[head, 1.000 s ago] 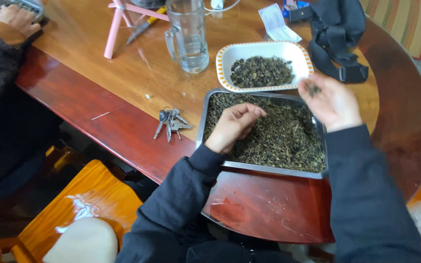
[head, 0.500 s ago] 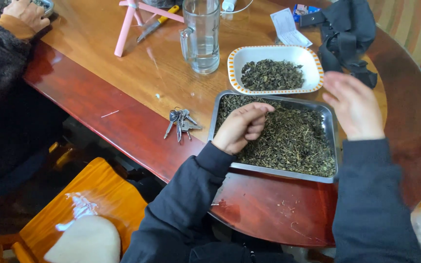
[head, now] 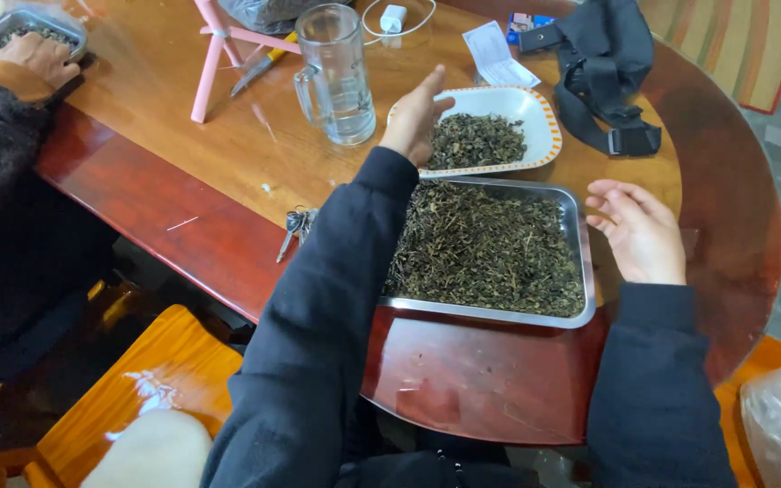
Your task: Sorting dried tea leaves by hand to remove stems and debris into a separate container.
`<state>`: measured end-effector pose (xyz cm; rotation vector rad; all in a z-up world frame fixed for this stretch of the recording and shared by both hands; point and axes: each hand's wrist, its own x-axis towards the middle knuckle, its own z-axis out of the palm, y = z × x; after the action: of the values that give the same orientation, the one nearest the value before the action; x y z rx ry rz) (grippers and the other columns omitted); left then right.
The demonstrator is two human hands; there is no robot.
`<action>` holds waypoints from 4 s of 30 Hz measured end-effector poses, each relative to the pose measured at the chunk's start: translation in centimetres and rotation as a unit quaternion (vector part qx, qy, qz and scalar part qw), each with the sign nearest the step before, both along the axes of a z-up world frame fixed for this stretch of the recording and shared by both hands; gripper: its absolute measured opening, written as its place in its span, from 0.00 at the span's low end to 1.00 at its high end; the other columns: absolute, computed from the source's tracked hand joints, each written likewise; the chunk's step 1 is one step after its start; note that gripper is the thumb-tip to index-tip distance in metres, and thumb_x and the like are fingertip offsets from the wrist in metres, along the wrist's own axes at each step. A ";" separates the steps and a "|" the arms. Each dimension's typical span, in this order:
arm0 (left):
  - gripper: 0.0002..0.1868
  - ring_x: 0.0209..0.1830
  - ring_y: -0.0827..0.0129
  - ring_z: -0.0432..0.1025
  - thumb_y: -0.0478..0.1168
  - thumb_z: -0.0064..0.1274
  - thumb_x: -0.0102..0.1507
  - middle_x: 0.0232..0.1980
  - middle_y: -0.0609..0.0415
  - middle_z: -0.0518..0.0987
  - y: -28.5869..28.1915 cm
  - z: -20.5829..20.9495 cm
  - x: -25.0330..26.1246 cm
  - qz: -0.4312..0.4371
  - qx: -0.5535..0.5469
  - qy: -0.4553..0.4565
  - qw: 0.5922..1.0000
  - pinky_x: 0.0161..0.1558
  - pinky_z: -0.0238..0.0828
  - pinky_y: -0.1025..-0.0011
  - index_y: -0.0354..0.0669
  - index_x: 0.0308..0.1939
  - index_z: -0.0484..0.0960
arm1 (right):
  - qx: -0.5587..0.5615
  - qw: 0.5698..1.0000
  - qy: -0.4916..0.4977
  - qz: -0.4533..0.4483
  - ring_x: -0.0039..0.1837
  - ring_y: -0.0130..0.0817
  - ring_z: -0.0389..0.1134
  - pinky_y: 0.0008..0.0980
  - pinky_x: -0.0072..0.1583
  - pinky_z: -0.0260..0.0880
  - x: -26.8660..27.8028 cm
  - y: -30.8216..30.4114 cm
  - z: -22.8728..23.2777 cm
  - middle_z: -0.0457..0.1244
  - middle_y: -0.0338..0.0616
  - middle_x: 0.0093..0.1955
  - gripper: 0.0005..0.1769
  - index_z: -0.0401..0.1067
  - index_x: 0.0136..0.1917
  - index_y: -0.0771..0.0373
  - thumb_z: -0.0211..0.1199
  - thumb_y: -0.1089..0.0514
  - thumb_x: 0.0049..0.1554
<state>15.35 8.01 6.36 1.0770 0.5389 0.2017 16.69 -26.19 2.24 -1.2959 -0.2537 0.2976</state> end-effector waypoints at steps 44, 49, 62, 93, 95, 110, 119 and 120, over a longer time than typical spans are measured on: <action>0.31 0.66 0.52 0.63 0.61 0.65 0.53 0.63 0.52 0.74 -12.2 -5.7 -14.1 -0.237 0.754 -0.226 0.569 0.59 0.62 0.51 0.56 0.57 0.81 | -0.648 0.574 -0.420 0.271 0.77 0.39 0.55 0.46 0.69 0.55 -5.1 0.9 2.0 0.54 0.38 0.77 0.54 0.54 0.78 0.48 0.74 0.38 0.45; 0.36 0.66 0.53 0.63 0.68 0.63 0.51 0.66 0.56 0.74 -12.1 -6.9 -13.7 -0.244 0.785 -0.195 0.534 0.60 0.61 0.53 0.59 0.58 0.81 | -0.694 0.538 -0.384 0.286 0.77 0.40 0.54 0.53 0.69 0.61 -6.1 2.4 2.6 0.51 0.36 0.78 0.59 0.46 0.81 0.48 0.74 0.35 0.47; 0.15 0.47 0.58 0.70 0.49 0.60 0.53 0.43 0.57 0.77 -12.2 -6.7 -13.6 -0.132 0.842 -0.164 0.497 0.45 0.66 0.59 0.53 0.42 0.81 | -0.582 0.677 -0.417 0.170 0.56 0.58 0.70 0.56 0.57 0.71 -3.8 4.1 -0.4 0.64 0.52 0.61 0.25 0.69 0.65 0.61 0.63 0.64 0.54; 0.08 0.41 0.53 0.80 0.43 0.52 0.66 0.38 0.52 0.82 -8.0 -3.1 -14.8 -0.104 0.703 -0.134 0.691 0.42 0.77 0.58 0.47 0.45 0.82 | -0.429 0.783 -0.442 0.091 0.49 0.40 0.72 0.40 0.52 0.76 -1.9 2.4 -0.8 0.69 0.40 0.52 0.08 0.79 0.50 0.55 0.68 0.65 0.57; 0.09 0.41 0.53 0.80 0.43 0.51 0.66 0.38 0.52 0.83 -7.8 -3.2 -14.8 -0.103 0.700 -0.125 0.695 0.42 0.77 0.58 0.48 0.46 0.83 | -0.433 0.782 -0.442 0.074 0.49 0.39 0.72 0.38 0.51 0.76 -1.6 2.0 -1.1 0.69 0.39 0.51 0.09 0.79 0.51 0.54 0.67 0.65 0.58; 0.16 0.49 0.54 0.76 0.31 0.49 0.59 0.45 0.52 0.80 -8.6 -4.0 -14.5 -0.106 0.717 -0.147 0.673 0.48 0.74 0.61 0.48 0.48 0.84 | -0.458 0.776 -0.420 0.108 0.48 0.45 0.71 0.45 0.49 0.77 -3.2 3.0 -0.5 0.69 0.47 0.51 0.08 0.78 0.49 0.60 0.69 0.66 0.54; 0.08 0.45 0.59 0.71 0.39 0.53 0.60 0.41 0.58 0.79 -8.6 -6.7 -13.5 -0.092 0.753 -0.151 0.634 0.46 0.65 0.60 0.52 0.41 0.85 | -0.301 0.910 -0.271 0.093 0.42 0.30 0.64 0.30 0.46 0.68 -2.4 1.7 0.1 0.65 0.42 0.41 0.06 0.75 0.49 0.61 0.63 0.69 0.59; 0.07 0.41 0.58 0.72 0.40 0.53 0.62 0.39 0.60 0.81 -8.5 -7.4 -13.1 -0.068 0.765 -0.159 0.620 0.41 0.64 0.58 0.53 0.40 0.85 | -0.236 0.955 -0.153 0.097 0.41 0.28 0.62 0.25 0.47 0.68 -3.2 1.8 1.3 0.64 0.43 0.40 0.05 0.72 0.49 0.65 0.58 0.72 0.63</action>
<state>2.21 -0.47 -1.04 2.6823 -0.2305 0.7879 13.51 -24.38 3.58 -1.7962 -0.6027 0.3366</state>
